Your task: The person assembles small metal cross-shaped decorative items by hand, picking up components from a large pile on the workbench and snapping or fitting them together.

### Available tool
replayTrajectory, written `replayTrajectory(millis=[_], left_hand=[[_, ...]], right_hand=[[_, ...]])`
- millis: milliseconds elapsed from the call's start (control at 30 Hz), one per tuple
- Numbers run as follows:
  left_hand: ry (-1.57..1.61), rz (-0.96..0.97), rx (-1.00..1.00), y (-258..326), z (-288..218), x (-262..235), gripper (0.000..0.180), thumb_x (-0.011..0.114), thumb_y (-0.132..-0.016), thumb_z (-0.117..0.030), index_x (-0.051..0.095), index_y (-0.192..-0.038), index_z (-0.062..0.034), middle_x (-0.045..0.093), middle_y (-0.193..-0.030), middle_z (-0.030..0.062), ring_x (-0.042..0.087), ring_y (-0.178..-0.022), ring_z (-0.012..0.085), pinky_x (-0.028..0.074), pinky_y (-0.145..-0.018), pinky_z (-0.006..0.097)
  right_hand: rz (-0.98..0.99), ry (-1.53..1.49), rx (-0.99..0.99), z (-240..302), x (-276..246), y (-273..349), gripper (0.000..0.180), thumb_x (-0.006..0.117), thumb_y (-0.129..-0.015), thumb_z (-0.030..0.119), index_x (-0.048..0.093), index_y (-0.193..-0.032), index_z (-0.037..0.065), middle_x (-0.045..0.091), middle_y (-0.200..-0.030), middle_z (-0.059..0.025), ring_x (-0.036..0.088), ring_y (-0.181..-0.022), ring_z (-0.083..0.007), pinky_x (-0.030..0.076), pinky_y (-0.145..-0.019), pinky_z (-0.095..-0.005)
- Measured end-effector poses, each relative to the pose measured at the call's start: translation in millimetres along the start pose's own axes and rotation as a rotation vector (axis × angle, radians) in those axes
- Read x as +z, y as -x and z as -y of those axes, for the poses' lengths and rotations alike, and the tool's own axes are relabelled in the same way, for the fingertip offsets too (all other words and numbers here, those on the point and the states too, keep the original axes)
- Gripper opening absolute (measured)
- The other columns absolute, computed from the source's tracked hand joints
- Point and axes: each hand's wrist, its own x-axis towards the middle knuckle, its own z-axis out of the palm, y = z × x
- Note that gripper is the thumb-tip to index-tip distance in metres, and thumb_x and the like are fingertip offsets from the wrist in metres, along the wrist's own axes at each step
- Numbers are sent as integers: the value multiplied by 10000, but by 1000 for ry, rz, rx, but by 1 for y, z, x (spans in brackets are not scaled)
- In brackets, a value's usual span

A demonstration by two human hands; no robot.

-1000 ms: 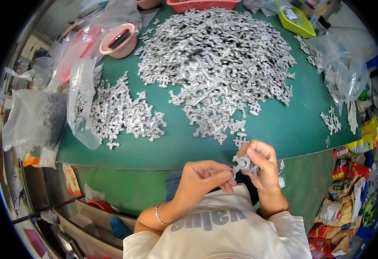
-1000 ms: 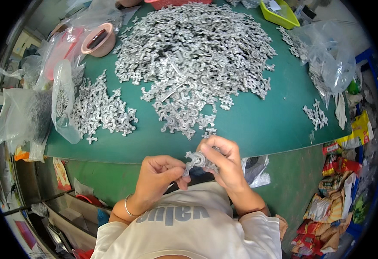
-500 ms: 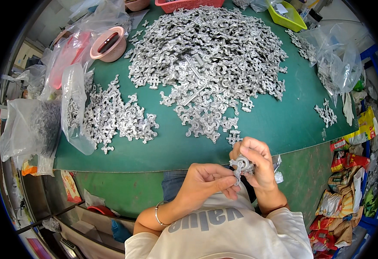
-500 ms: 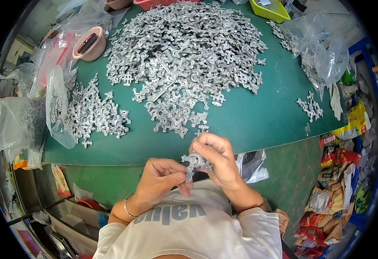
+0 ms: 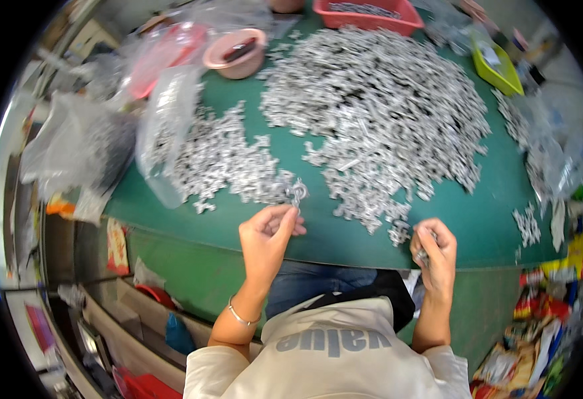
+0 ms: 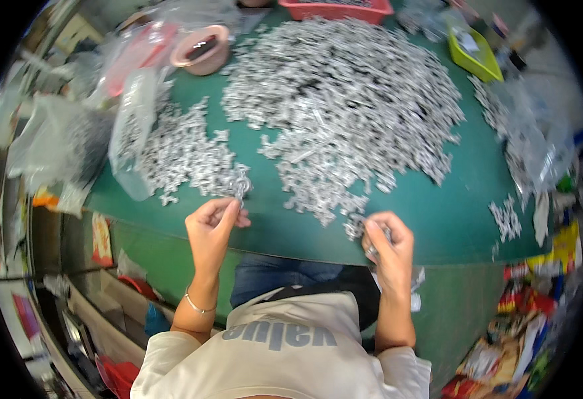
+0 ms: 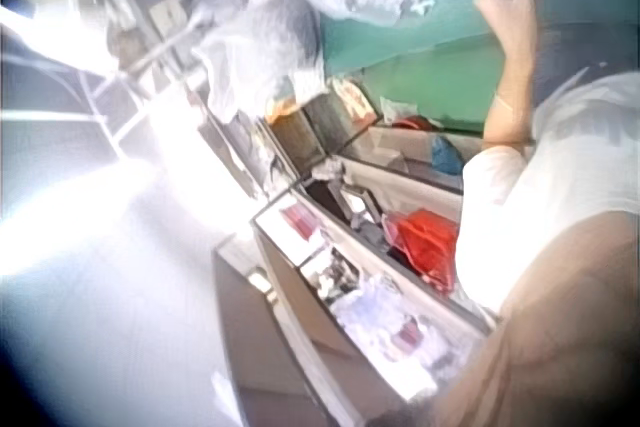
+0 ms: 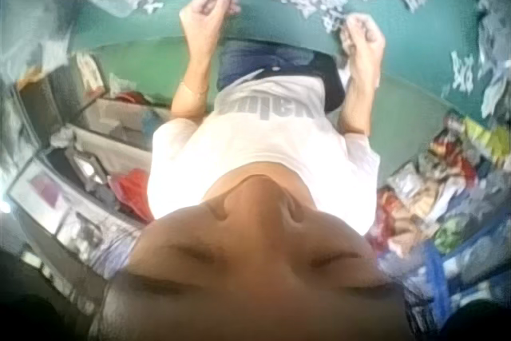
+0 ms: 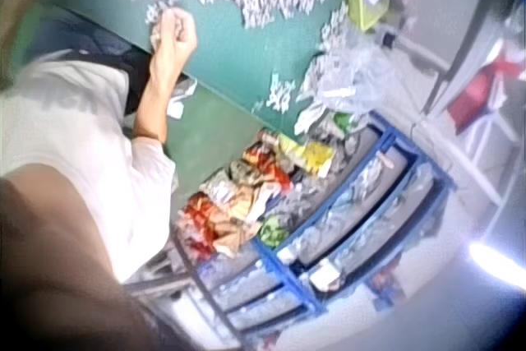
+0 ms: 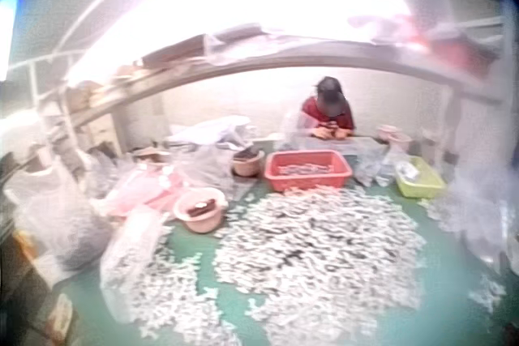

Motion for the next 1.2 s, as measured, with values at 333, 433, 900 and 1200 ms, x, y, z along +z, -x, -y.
replayTrajectory(millis=[333,433,900,1200], left_hand=[[-799,-348,611,-20,23,-19,391,680,-680,-41,511,-1033,-32,470,-995,135,445,-910,270,380,-778,346],[-969,-232,711,-22,10,-7,399,687,-679,-121,542,-1047,-72,460,-1090,117,406,-1037,304,321,-887,460],[-1306,68,841,-68,41,-38,282,669,-670,-228,608,-918,-109,512,-1037,70,443,-1029,268,286,-920,557],[-1336,-47,869,-91,53,-70,283,649,-650,-255,618,-906,-138,527,-1001,69,455,-1025,245,281,-920,558]], right_hand=[[75,-53,-14,-5,-1,5,123,517,-858,106,513,-797,-1,440,-562,-7,383,-446,-58,246,-354,-182],[81,-74,-33,-5,-15,9,134,503,-869,128,496,-806,10,419,-569,-13,367,-416,-65,247,-331,-183],[45,-198,-41,1,-30,23,138,494,-868,122,482,-790,9,425,-575,-31,358,-397,-74,247,-314,-183],[60,-176,-67,-4,-25,23,121,476,-876,122,478,-818,15,391,-575,-11,338,-392,-71,246,-314,-185]])
